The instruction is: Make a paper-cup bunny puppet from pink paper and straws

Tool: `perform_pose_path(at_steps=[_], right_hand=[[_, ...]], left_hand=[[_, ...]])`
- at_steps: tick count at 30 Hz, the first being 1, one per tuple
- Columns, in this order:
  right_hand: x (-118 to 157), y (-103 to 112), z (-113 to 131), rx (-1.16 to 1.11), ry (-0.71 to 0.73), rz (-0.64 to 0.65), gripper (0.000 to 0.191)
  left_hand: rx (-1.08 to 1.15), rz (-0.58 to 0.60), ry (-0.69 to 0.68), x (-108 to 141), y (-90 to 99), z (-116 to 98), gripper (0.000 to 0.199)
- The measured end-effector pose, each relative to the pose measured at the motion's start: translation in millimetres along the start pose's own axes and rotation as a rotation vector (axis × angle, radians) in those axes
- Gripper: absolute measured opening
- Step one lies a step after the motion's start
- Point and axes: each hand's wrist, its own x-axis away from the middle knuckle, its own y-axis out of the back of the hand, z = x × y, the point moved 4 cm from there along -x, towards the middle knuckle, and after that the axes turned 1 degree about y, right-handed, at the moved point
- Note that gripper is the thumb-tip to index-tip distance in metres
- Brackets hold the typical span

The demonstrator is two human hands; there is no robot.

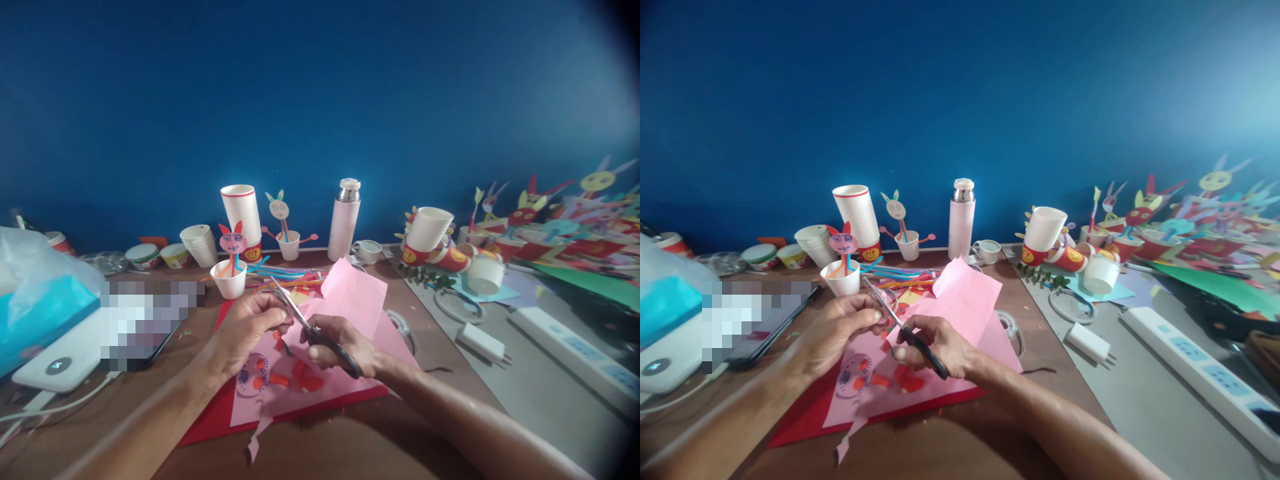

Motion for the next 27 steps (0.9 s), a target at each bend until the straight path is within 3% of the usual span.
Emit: perform_pose_path(at_steps=[10, 23, 27], right_hand=[[1, 2, 15, 0.143, 0.108, 0.049, 0.042], [1, 1, 7, 0.052, -0.023, -0.02, 0.041], [0, 2, 15, 0.034, 0.013, -0.069, 0.043]], left_hand=[[-0.007, 0.04, -0.016, -2, 0.5, 1, 0.007], [-0.011, -0.008, 0.005, -1, 0.4, 0, 0.005], [-0.025, 0.022, 0.002, 0, -0.5, -2, 0.008]])
